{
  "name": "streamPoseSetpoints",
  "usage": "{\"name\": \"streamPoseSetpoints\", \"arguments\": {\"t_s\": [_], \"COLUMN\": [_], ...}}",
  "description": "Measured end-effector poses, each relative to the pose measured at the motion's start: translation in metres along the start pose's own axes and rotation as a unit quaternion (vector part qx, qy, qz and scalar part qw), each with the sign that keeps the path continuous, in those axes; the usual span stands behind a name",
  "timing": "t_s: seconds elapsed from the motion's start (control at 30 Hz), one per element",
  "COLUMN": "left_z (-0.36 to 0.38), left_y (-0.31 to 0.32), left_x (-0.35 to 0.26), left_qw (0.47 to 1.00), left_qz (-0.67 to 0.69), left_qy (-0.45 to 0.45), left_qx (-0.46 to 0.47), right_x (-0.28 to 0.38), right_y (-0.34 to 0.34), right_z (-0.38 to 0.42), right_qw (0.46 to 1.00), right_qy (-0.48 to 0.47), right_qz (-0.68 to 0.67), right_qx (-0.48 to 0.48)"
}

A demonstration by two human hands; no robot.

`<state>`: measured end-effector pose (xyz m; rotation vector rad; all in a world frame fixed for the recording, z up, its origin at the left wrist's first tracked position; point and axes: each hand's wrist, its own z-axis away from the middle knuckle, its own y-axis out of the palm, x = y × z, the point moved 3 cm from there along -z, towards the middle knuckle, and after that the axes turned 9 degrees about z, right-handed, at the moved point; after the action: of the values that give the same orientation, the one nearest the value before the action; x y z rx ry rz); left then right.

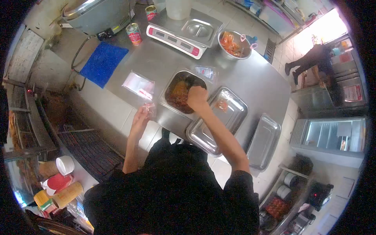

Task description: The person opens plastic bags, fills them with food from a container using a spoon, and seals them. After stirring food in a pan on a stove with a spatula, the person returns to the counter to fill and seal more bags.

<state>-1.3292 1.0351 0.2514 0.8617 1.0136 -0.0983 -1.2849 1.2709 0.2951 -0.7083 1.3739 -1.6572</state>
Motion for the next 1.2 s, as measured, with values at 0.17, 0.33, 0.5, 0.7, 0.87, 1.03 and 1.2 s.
{"name": "streamPoseSetpoints", "arguments": {"t_s": [0.17,0.33,0.5,0.7,0.87,1.03,1.2], "left_z": [-0.012,-0.018,-0.018,-0.023,-0.038,-0.054,-0.069], "left_y": [0.010,0.030,0.027,0.015,0.005,0.027,0.040], "left_x": [0.019,0.021,0.018,0.001,-0.025,-0.043,-0.042], "left_qw": [0.996,0.978,0.980,0.994,0.995,0.993,0.983], "left_qz": [0.067,0.186,0.163,0.059,-0.093,-0.114,-0.164], "left_qy": [-0.045,-0.080,-0.094,-0.089,0.036,0.031,-0.009], "left_qx": [0.024,0.045,0.059,0.010,-0.015,0.025,0.082], "right_x": [0.006,0.007,-0.024,-0.058,-0.076,-0.084,-0.103], "right_y": [0.005,0.011,0.028,0.028,0.041,0.048,0.045], "right_z": [0.003,0.024,0.003,0.010,0.011,0.015,0.010], "right_qw": [0.986,0.978,0.929,0.875,0.877,0.856,0.815], "right_qy": [-0.092,-0.196,-0.172,-0.089,-0.083,-0.062,-0.034], "right_qz": [0.114,-0.067,-0.319,-0.460,-0.470,-0.512,-0.570], "right_qx": [-0.079,0.003,0.068,0.125,0.062,0.047,0.097]}}
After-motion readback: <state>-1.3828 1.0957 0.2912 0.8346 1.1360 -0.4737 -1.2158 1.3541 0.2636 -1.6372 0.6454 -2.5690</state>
